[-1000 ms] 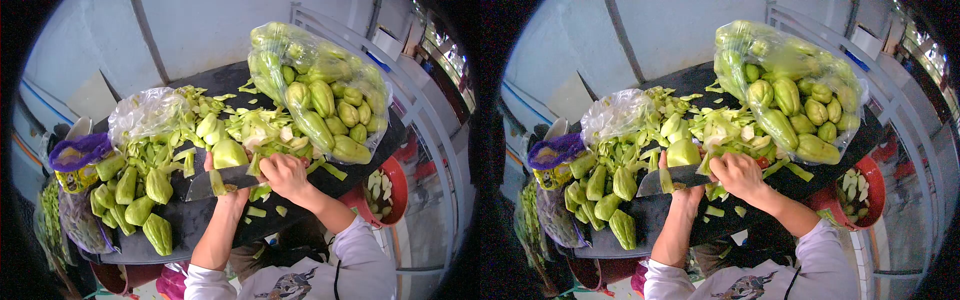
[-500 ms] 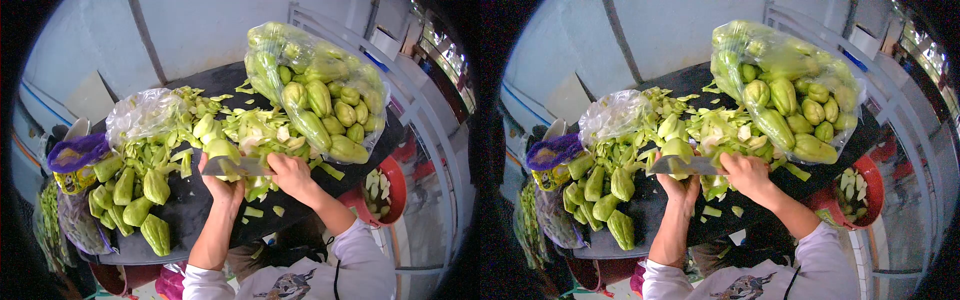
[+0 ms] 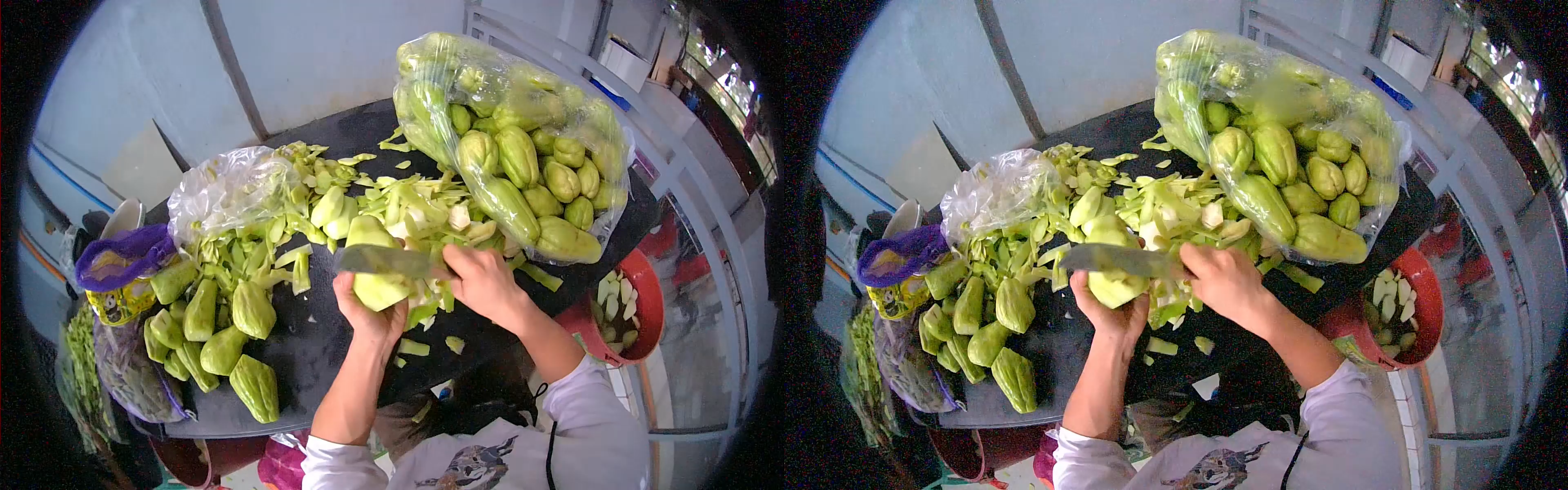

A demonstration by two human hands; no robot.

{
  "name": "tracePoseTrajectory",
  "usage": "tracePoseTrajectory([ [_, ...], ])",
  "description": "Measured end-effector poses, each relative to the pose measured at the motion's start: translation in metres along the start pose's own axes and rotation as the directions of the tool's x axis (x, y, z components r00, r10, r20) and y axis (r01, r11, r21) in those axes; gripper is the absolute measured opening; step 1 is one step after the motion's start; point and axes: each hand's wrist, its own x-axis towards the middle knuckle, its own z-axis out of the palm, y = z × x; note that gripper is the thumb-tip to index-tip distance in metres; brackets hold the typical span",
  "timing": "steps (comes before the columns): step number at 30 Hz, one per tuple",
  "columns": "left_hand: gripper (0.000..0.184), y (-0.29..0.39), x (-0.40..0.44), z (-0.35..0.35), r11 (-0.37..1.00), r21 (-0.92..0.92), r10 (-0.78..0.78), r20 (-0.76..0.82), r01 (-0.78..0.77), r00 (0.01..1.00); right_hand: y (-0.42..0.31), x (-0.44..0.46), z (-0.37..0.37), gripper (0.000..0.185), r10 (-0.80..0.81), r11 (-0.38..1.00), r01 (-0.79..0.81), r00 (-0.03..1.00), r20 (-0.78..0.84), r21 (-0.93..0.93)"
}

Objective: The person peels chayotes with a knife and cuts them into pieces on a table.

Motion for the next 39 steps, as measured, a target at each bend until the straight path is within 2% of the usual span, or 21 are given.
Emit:
tracePoseTrajectory([
  [2, 0.068, 0.004, 0.001, -0.002, 1.0, 0.014, 0.002, 0.037, -0.003, 0.999, -0.007, 0.0, -0.001, 0.023, -0.06, 0.998, 0.06, 0.998, -0.027, -0.02],
  [9, 0.066, 0.004, 0.001, 0.0, 1.0, -0.005, 0.008, 0.021, -0.007, 1.0, -0.002, 0.005, 0.003, 0.023, -0.042, 0.999, 0.042, 0.999, -0.005, 0.018],
  [11, 0.065, 0.01, -0.002, 0.007, 0.998, 0.055, 0.002, 0.019, -0.003, 1.0, 0.017, 0.002, 0.011, 0.023, 0.046, 0.999, -0.047, 0.999, 0.021, 0.017],
  [16, 0.065, 0.009, -0.005, 0.011, 0.999, 0.049, -0.024, 0.058, 0.021, 0.998, 0.006, 0.002, -0.004, 0.019, 0.085, 0.996, -0.087, 0.995, 0.047, 0.032],
  [18, 0.066, 0.005, -0.006, 0.01, 0.997, 0.059, -0.055, 0.112, 0.048, 0.992, -0.005, 0.005, -0.01, 0.018, 0.06, 0.996, -0.06, 0.998, 0.014, 0.058],
  [22, 0.069, 0.003, -0.009, 0.01, 0.996, 0.075, -0.055, 0.09, 0.048, 0.994, 0.008, 0.009, -0.003, 0.018, 0.021, 0.995, -0.019, 0.999, -0.025, 0.102],
  [24, 0.073, 0.006, -0.005, 0.011, 0.987, 0.155, -0.059, 0.174, 0.032, 0.983, 0.022, 0.013, 0.005, 0.016, 0.105, 0.992, -0.108, 0.993, 0.046, 0.067],
  [28, 0.075, 0.006, -0.005, 0.012, 0.992, 0.119, -0.051, 0.143, 0.034, 0.988, 0.026, 0.012, 0.011, 0.017, 0.114, 0.993, -0.114, 0.993, 0.005, 0.012],
  [30, 0.08, 0.006, -0.003, 0.009, 0.99, 0.135, -0.065, 0.265, 0.029, 0.962, 0.037, 0.013, 0.014, 0.021, 0.223, 0.975, -0.222, 0.972, 0.074, -0.014],
  [31, 0.08, 0.007, -0.003, 0.012, 0.99, 0.138, -0.068, 0.273, 0.031, 0.96, 0.04, 0.011, 0.015, 0.021, 0.225, 0.974, -0.224, 0.972, 0.064, -0.016],
  [33, 0.085, 0.011, -0.004, 0.019, 0.998, 0.009, -0.055, 0.322, 0.055, 0.945, 0.044, 0.014, 0.01, 0.025, 0.247, 0.969, -0.248, 0.968, 0.054, 0.017],
  [34, 0.086, 0.01, -0.003, 0.019, 1.0, 0.007, -0.022, 0.27, 0.02, 0.963, 0.043, 0.015, 0.007, 0.028, 0.291, 0.952, -0.301, 0.945, 0.15, 0.05],
  [35, 0.086, 0.01, -0.003, 0.019, 1.0, 0.006, -0.025, 0.259, 0.024, 0.966, 0.038, 0.013, 0.005, 0.028, 0.295, 0.951, -0.306, 0.942, 0.161, 0.052],
  [37, 0.083, 0.014, 0.0, 0.023, 0.992, -0.116, -0.046, 0.087, 0.056, 0.995, 0.033, 0.017, 0.003, 0.029, 0.327, 0.945, -0.322, 0.933, 0.154, -0.055],
  [38, 0.077, 0.015, 0.004, 0.015, 0.978, -0.193, -0.048, 0.175, 0.083, 0.983, 0.033, 0.017, 0.006, 0.029, 0.32, 0.948, -0.315, 0.935, 0.153, -0.053],
  [39, 0.077, 0.015, 0.006, 0.014, 0.978, -0.195, -0.041, 0.176, 0.076, 0.984, 0.033, 0.016, 0.008, 0.021, 0.299, 0.954, -0.298, 0.949, 0.1, -0.022],
])
